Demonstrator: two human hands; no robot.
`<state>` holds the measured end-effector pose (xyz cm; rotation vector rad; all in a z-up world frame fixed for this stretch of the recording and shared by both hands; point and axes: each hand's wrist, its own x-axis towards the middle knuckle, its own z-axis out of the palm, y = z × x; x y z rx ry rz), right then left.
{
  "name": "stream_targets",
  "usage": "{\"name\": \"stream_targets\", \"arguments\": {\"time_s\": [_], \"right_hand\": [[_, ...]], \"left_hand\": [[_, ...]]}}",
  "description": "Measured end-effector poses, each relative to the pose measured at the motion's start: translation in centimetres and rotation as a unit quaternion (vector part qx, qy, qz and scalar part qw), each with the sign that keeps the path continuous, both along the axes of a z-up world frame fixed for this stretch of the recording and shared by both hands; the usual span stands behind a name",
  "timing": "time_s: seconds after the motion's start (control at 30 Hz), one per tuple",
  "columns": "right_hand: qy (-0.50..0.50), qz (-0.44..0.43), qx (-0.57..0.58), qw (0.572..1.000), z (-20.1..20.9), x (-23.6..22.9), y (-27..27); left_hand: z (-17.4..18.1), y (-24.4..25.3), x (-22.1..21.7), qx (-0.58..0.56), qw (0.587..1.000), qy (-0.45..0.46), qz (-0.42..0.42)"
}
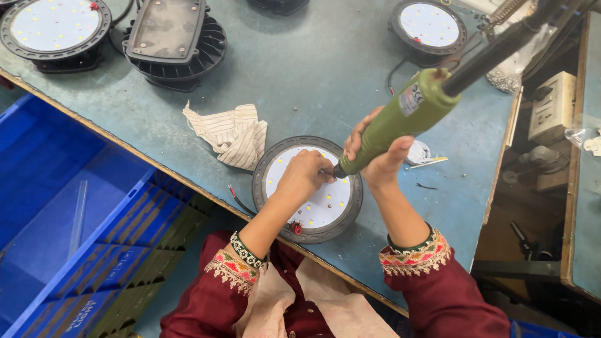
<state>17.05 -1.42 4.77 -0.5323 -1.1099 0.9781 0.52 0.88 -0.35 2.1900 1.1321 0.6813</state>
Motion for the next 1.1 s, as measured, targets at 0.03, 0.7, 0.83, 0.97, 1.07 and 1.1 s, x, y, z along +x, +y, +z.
{"name": "stream_targets", "arguments": {"time_s": [0.03,0.7,0.83,0.97,1.07,1.1], "right_hand": [[0.001,0.003,-0.001,1.000,0.1,0.0,0.0],[-0.003,-0.014,0.020,1.000,0.2,0.5,-1.1],[-0.006,-0.012,0.027,1.000,0.2,0.7,-1.0],[-0.001,-0.020,0.024,1.000,0.0,0.7,-0.9],[-0.011,-0.019,0.019,1.000,0.2,0.6,-0.6],[-0.011,-0.018,0.019,1.000,0.2,0.6,-0.6]], "left_hand": [[0.1,0.1,-0.1,0.001,1.000,0.011,-0.001],[1.1,-0.5,-0.5,0.010,1.000,0.006,-0.005],[0.9,-0.4,-0.3,0.019,1.000,0.004,-0.002],[0.6,-0.4,-0.4,0.028,1.000,0.001,-0.008],[0.7,-0.3,-0.4,0.031,0.999,-0.010,-0.007],[0.7,-0.3,-0.4,0.028,0.999,-0.014,-0.006]]}}
